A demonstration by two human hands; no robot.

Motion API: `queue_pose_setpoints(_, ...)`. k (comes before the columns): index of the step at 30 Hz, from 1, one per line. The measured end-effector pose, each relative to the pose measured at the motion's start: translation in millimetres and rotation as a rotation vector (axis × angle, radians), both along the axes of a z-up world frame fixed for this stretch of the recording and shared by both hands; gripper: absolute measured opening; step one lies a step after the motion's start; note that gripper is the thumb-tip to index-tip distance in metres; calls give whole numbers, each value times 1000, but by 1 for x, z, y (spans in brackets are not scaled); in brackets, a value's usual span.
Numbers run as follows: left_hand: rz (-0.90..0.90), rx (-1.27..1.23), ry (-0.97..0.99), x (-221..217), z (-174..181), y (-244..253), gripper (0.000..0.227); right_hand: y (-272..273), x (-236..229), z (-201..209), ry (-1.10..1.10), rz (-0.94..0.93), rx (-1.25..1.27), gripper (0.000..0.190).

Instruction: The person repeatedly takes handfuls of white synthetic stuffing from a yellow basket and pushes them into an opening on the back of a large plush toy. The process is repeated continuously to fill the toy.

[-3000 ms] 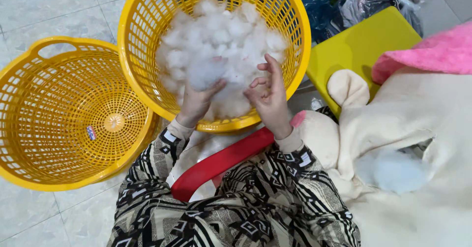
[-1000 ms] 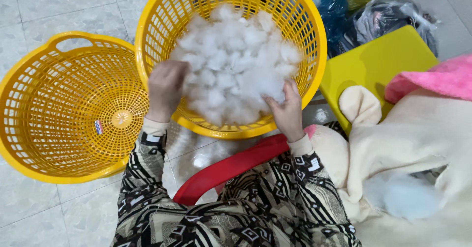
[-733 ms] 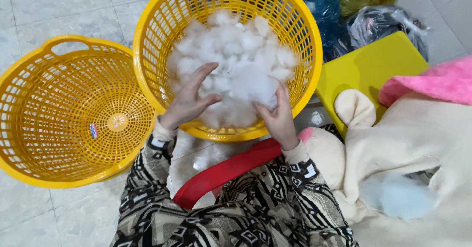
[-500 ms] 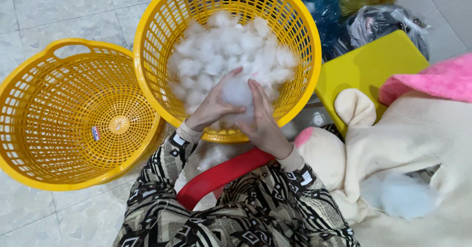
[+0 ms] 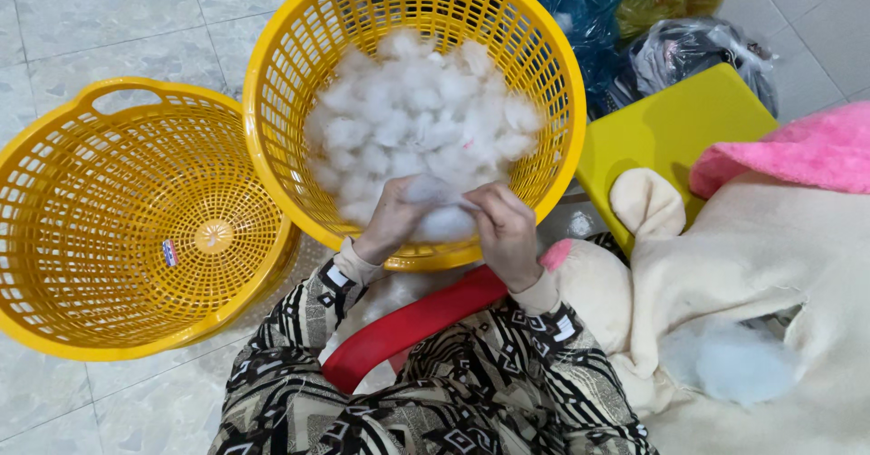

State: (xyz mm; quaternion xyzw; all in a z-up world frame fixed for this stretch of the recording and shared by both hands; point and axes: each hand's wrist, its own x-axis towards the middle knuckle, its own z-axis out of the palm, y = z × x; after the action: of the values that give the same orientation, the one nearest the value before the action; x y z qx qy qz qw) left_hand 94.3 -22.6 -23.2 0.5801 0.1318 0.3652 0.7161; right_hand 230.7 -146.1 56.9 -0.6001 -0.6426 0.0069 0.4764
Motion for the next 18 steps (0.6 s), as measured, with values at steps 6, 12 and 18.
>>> queue_pose_setpoints(6,-25,-153,-30,15,3,-14,13,-22,0,38,-84,-140,131,14)
queue_pose_setpoints(12,281,6,154,-14,-7,10,15,-48,44,104,338,-318,827,8)
queue_pose_setpoints(18,379,-263,5,-36,-21,17,30,-24,64,55,-508,-312,236,39)
